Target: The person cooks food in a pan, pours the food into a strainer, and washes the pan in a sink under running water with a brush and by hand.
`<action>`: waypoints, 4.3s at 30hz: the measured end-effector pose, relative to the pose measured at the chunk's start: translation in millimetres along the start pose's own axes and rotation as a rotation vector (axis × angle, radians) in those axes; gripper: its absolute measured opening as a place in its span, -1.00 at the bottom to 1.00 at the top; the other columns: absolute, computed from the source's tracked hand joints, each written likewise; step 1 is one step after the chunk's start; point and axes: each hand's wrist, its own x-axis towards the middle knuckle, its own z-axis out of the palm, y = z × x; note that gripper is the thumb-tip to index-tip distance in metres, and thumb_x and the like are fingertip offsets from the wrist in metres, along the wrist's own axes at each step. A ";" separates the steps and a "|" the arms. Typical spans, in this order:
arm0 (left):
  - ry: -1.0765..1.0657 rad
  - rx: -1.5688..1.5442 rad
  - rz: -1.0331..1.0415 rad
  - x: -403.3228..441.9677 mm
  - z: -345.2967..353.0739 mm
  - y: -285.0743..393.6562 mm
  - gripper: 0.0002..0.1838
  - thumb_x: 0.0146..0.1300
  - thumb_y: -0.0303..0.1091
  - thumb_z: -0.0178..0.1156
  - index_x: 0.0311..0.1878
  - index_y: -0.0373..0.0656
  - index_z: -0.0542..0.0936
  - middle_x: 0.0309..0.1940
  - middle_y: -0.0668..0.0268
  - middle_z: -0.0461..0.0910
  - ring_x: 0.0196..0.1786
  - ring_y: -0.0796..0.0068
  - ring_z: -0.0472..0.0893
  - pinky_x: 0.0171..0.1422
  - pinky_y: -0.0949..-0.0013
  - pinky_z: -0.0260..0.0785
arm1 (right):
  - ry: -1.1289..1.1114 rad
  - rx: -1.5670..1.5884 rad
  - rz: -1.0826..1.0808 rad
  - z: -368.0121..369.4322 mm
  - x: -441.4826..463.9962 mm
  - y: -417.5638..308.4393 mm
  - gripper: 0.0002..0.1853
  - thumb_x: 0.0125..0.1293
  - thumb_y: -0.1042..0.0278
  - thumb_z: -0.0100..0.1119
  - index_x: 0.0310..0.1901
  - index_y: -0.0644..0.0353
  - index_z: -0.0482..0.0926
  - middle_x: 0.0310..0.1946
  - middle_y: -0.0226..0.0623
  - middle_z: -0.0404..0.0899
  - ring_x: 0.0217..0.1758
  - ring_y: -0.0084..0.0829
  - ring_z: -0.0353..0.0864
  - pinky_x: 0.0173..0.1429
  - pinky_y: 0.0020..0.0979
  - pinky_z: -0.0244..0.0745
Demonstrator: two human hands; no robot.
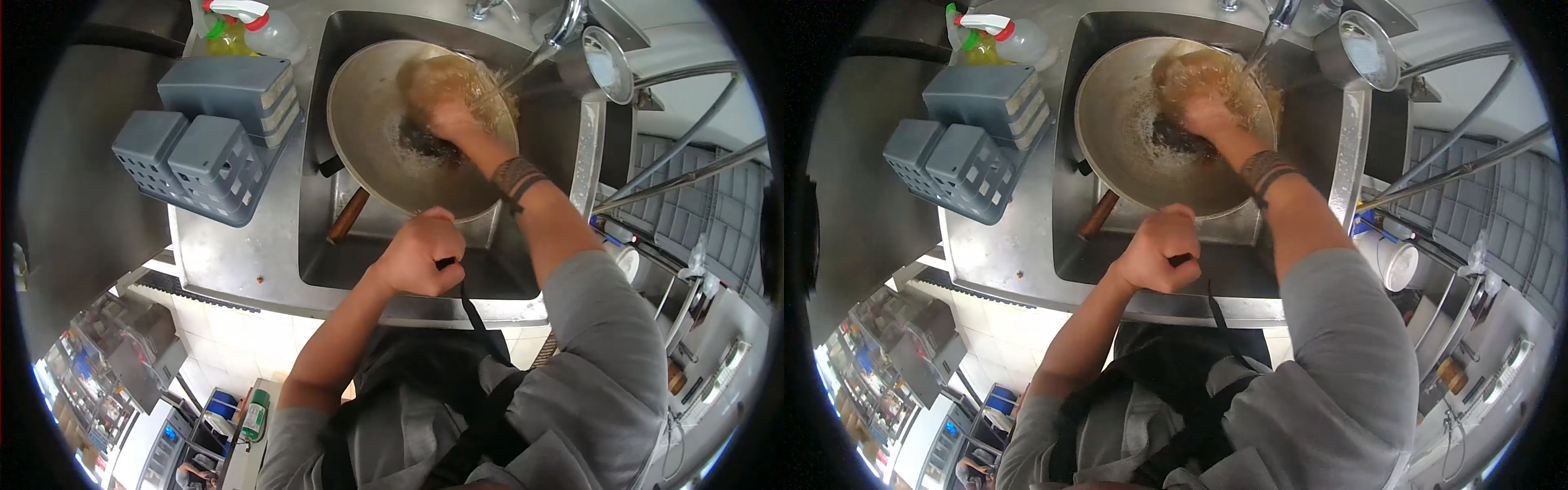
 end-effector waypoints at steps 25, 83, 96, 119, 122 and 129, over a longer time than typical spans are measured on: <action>0.005 0.049 0.009 2.9 -7.2 3.7 -0.83 -0.27 -0.54 0.25 -0.60 -0.11 0.44 -0.67 0.29 0.41 -0.53 0.14 0.47 -0.04 0.18 0.44 | 0.315 0.495 -0.073 48.0 -82.7 -20.0 -0.51 0.45 0.20 -0.08 0.26 0.36 0.48 0.35 0.18 0.39 0.48 0.07 0.31 0.51 -0.06 0.25; 0.070 0.207 0.131 -5.9 31.1 -5.5 -0.85 -0.28 -0.54 0.22 -0.62 -0.11 0.45 -0.66 0.30 0.41 -0.55 0.19 0.43 -0.04 0.21 0.40 | -0.302 0.066 -0.194 -14.4 -160.8 20.9 -0.61 0.39 0.22 0.02 0.15 0.15 0.61 0.18 -0.17 0.62 0.19 -0.04 0.60 0.20 -0.08 0.53; 0.103 0.117 0.077 -3.7 20.6 -3.0 -0.84 -0.25 -0.56 0.23 -0.62 -0.08 0.46 -0.66 0.35 0.42 -0.55 0.24 0.45 0.02 0.19 0.40 | -0.070 -0.105 -0.159 0.6 -145.7 30.5 -0.55 0.41 0.24 -0.05 0.28 0.15 0.52 0.25 -0.12 0.57 0.30 -0.16 0.56 0.39 -0.07 0.36; 0.019 0.015 -0.028 5.0 8.7 3.9 -0.82 -0.26 -0.56 0.24 -0.64 -0.11 0.41 -0.68 0.31 0.38 -0.54 0.20 0.44 0.00 0.18 0.38 | -0.278 -0.157 -0.241 -26.9 -135.6 62.2 -0.47 0.38 0.27 0.01 0.37 0.12 0.40 0.43 -0.16 0.35 0.46 -0.14 0.35 0.52 -0.12 0.21; 0.001 -0.002 -0.023 8.5 3.7 3.3 -0.81 -0.28 -0.57 0.23 -0.64 -0.11 0.41 -0.68 0.32 0.38 -0.55 0.21 0.44 0.00 0.19 0.39 | 0.076 -0.243 -0.086 5.8 -47.0 63.1 -0.54 0.46 0.26 -0.09 0.34 0.11 0.44 0.35 -0.17 0.42 0.44 -0.18 0.34 0.52 -0.15 0.21; -0.083 0.023 -0.064 4.4 -4.0 5.9 -0.81 -0.30 -0.58 0.24 -0.65 -0.11 0.42 -0.67 0.34 0.42 -0.54 0.22 0.46 0.03 0.18 0.39 | 0.670 0.096 -0.069 -14.7 55.9 -38.4 -0.32 0.51 0.14 -0.16 0.55 0.29 0.05 0.61 -0.04 -0.06 0.68 -0.09 -0.14 0.70 -0.12 -0.20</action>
